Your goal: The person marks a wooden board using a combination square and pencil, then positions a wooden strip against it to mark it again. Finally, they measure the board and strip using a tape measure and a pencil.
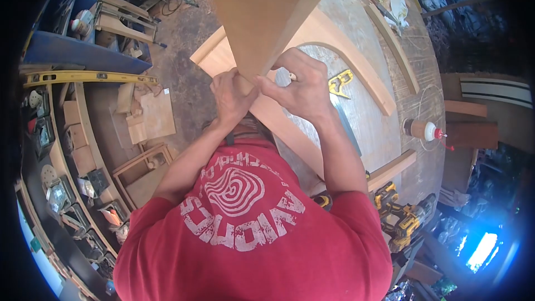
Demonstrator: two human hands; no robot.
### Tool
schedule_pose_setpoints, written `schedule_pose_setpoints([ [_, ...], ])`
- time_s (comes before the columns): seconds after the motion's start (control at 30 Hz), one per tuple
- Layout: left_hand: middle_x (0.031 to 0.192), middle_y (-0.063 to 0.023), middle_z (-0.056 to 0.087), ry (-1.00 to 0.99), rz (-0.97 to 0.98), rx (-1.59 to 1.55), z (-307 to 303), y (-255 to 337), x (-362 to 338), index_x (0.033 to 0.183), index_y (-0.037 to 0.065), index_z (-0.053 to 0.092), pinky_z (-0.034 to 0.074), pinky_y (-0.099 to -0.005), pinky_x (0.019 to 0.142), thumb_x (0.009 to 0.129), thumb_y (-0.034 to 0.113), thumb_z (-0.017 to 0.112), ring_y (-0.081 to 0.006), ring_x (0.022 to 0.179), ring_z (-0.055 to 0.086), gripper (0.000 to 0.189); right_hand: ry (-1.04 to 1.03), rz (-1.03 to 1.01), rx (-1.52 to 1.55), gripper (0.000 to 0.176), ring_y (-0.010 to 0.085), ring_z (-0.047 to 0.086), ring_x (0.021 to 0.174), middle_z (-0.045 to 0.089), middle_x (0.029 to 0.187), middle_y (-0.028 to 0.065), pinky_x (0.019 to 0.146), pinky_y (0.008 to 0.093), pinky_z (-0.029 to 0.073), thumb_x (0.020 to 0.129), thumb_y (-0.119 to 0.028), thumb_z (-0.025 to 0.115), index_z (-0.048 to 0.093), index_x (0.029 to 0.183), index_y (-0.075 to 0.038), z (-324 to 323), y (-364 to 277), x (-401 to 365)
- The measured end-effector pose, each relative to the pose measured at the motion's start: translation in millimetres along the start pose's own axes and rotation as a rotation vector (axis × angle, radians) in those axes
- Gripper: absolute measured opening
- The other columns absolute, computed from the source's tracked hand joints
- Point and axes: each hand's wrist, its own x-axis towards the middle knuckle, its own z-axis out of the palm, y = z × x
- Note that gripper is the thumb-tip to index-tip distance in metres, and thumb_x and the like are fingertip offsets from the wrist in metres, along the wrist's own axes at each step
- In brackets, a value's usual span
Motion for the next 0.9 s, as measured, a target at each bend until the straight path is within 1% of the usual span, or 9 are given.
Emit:
schedule_pose_setpoints([
  [0.2, 0.115, -0.015, 0.064, 0.02, 0.0, -0.02, 0.1, -0.9, -2.1, 0.126, 0.002, 0.06, 0.039, -0.0476, 0.1, 0.065, 0.019, 0.093, -0.0338, 0.113, 0.055, 0.072, 0.016, -0.053, 0.016, 0.025, 0.0226, 0.074, 0.077, 0.074, 0.087, 0.011, 0.069, 0.0332, 0.057, 0.072, -0.006, 0.086, 0.076, 0.094, -0.002, -1.5, -1.7, 0.7],
  [0.33, 0.116, -0.0127, 0.065, 0.03, 0.01, -0.015, 0.7, -1.9, -1.2, 0.126, 0.003, 0.059, 0.039, -0.0468, 0.1, 0.067, 0.02, 0.093, -0.0333, 0.114, 0.055, 0.07, 0.015, -0.04, 0.023, 0.025, 0.0225, 0.074, 0.077, 0.074, 0.087, 0.0114, 0.069, 0.033, 0.057, 0.072, -0.005, 0.085, 0.076, 0.095, -0.001, -2.5, -4.3, 3.5],
  [0.47, 0.115, -0.0126, 0.065, 0.024, 0.012, -0.029, 0.7, -1.5, -1.5, 0.125, 0.003, 0.059, 0.039, -0.0466, 0.099, 0.067, 0.02, 0.093, -0.033, 0.114, 0.055, 0.069, 0.002, -0.031, 0.002, 0.025, 0.022, 0.073, 0.077, 0.074, 0.086, 0.011, 0.068, 0.0329, 0.057, 0.072, -0.004, 0.085, 0.076, 0.095, -0.001, -3.6, -4.2, 3.1],
  [0.67, 0.115, -0.0121, 0.065, 0.033, 0.007, -0.047, 1.7, -2.7, -2.2, 0.123, 0.004, 0.059, 0.039, -0.0465, 0.099, 0.066, 0.019, 0.093, -0.0323, 0.114, 0.055, 0.068, -0.013, -0.083, 0.003, 0.025, 0.0205, 0.072, 0.074, 0.074, 0.085, 0.0097, 0.066, 0.0321, 0.055, 0.072, -0.005, 0.086, 0.077, 0.096, -0.002, -5.9, -3.3, 6.6],
  [0.8, 0.114, -0.0126, 0.065, 0.04, 0.012, -0.064, 1.9, -3.7, -2.3, 0.123, 0.003, 0.059, 0.04, -0.0477, 0.099, 0.064, 0.017, 0.093, -0.0338, 0.114, 0.055, 0.07, -0.042, -0.046, 0.005, 0.025, 0.0188, 0.071, 0.074, 0.075, 0.086, 0.0091, 0.066, 0.0311, 0.054, 0.073, -0.005, 0.086, 0.077, 0.097, -0.002, -7.4, -4.0, 6.4],
  [0.9, 0.115, -0.0114, 0.065, 0.032, 0.0, -0.053, 2.0, -3.4, -1.9, 0.124, 0.004, 0.06, 0.039, -0.0469, 0.099, 0.066, 0.019, 0.093, -0.0323, 0.115, 0.055, 0.069, -0.044, -0.044, 0.011, 0.026, 0.0176, 0.071, 0.074, 0.075, 0.087, 0.0086, 0.065, 0.0306, 0.054, 0.073, -0.004, 0.085, 0.077, 0.097, -0.003, -7.6, -5.4, 7.8],
])
